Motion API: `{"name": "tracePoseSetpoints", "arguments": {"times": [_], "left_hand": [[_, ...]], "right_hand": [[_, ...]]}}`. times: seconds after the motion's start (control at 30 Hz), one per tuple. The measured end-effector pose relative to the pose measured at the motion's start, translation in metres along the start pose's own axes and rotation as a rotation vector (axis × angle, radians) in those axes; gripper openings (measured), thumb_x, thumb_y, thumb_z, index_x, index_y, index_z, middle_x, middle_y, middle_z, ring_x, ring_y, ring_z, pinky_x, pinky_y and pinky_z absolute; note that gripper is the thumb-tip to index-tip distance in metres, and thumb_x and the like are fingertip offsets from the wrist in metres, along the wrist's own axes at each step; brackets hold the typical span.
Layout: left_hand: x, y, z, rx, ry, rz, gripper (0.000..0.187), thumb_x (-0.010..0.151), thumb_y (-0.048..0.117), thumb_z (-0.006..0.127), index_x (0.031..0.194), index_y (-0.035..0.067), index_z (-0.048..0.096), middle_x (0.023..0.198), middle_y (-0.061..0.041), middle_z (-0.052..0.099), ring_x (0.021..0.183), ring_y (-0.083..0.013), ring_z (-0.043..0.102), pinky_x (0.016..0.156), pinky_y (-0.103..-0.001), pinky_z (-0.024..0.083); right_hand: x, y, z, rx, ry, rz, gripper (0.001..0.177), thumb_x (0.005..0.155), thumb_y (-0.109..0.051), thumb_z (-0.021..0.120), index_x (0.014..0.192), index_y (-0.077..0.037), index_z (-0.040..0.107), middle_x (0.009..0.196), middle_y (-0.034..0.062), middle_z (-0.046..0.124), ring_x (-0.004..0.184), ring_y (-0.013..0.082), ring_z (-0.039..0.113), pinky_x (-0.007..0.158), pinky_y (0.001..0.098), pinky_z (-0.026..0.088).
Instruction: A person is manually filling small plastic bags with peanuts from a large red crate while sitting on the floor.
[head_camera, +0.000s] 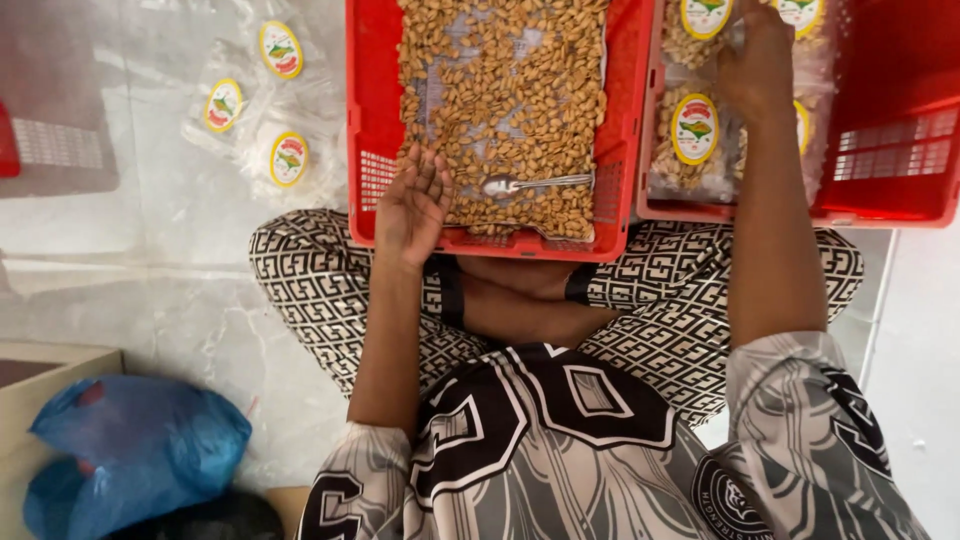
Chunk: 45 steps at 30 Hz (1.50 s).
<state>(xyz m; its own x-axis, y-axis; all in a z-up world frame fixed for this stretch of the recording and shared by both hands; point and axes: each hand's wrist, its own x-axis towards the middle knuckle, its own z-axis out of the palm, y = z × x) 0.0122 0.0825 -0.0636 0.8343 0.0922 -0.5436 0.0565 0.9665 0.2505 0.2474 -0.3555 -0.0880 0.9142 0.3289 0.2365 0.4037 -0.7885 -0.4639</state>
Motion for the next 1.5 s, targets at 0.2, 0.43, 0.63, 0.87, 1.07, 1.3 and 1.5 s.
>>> {"name": "tracePoseSetpoints", "arguments": {"times": [0.2, 0.43, 0.63, 0.87, 1.07, 1.3, 1.5], "left_hand": [[0.000, -0.005, 0.001, 0.020, -0.005, 0.024, 0.040, 0.089, 0.000, 0.069, 0.127, 0.005, 0.057, 0.114, -0.017, 0.067, 0.111, -0.0301, 0.066, 0.097, -0.038, 0.057], [-0.007, -0.009, 0.010, 0.151, 0.015, 0.047, 0.052, 0.089, 0.002, 0.070, 0.137, 0.006, 0.052, 0.120, -0.017, 0.071, 0.101, -0.0247, 0.072, 0.088, -0.032, 0.060], [-0.030, 0.019, 0.024, 0.256, -0.099, 0.004, 0.041, 0.096, 0.009, 0.062, 0.137, 0.007, 0.056, 0.126, -0.014, 0.069, 0.112, -0.0249, 0.070, 0.095, -0.033, 0.057], [-0.033, 0.092, 0.032, 0.305, -0.066, 0.238, 0.034, 0.099, 0.015, 0.060, 0.131, 0.005, 0.056, 0.116, -0.014, 0.071, 0.096, -0.0227, 0.071, 0.082, -0.029, 0.060], [0.085, 0.174, -0.031, 1.116, 0.163, 0.771, 0.028, 0.087, 0.008, 0.061, 0.114, 0.013, 0.062, 0.109, -0.006, 0.073, 0.096, -0.0193, 0.072, 0.082, -0.032, 0.054], [0.094, 0.180, -0.036, 2.242, 0.782, -0.180, 0.151, 0.071, 0.054, 0.095, 0.157, 0.035, -0.027, 0.170, -0.020, -0.022, 0.155, -0.0441, -0.020, 0.107, -0.086, 0.004], [0.082, 0.179, -0.006, 2.143, 0.913, -0.175, 0.129, 0.083, 0.045, 0.083, 0.159, 0.034, -0.020, 0.170, -0.014, 0.007, 0.153, -0.0470, 0.013, 0.113, -0.079, 0.013]], "right_hand": [[-0.011, 0.033, 0.010, -0.162, 0.170, 0.187, 0.068, 0.110, -0.001, 0.090, 0.155, 0.007, 0.039, 0.157, 0.0343, 0.038, 0.143, 0.0500, 0.030, 0.115, 0.0570, 0.013], [-0.048, -0.134, -0.027, -0.036, 0.251, -0.040, 0.053, 0.123, -0.007, 0.057, 0.165, -0.006, 0.026, 0.170, 0.0154, 0.024, 0.158, 0.0375, 0.014, 0.133, 0.0547, 0.016], [-0.085, -0.207, 0.004, -0.273, -0.280, -0.340, 0.068, 0.103, -0.036, 0.054, 0.160, 0.001, 0.048, 0.166, 0.0294, 0.041, 0.158, 0.0427, 0.019, 0.127, 0.0541, 0.005], [-0.087, -0.207, 0.007, -0.551, -0.227, -0.347, 0.048, 0.102, -0.038, 0.060, 0.146, -0.021, 0.068, 0.130, -0.0019, 0.075, 0.138, 0.0232, 0.059, 0.133, 0.0459, 0.008], [-0.084, -0.223, 0.001, -0.475, -0.191, -0.265, 0.036, 0.102, -0.032, 0.060, 0.133, -0.027, 0.077, 0.104, -0.0017, 0.078, 0.116, 0.0186, 0.066, 0.133, 0.0432, 0.014], [-0.083, -0.224, 0.002, -0.418, -0.272, -0.117, 0.031, 0.105, -0.033, 0.055, 0.125, -0.025, 0.078, 0.095, 0.0014, 0.076, 0.115, 0.0157, 0.066, 0.136, 0.0407, 0.011], [-0.081, -0.224, 0.003, -0.379, -0.302, -0.057, 0.033, 0.100, -0.030, 0.059, 0.127, -0.027, 0.077, 0.104, 0.0032, 0.075, 0.116, 0.0131, 0.063, 0.134, 0.0394, 0.012]]}}
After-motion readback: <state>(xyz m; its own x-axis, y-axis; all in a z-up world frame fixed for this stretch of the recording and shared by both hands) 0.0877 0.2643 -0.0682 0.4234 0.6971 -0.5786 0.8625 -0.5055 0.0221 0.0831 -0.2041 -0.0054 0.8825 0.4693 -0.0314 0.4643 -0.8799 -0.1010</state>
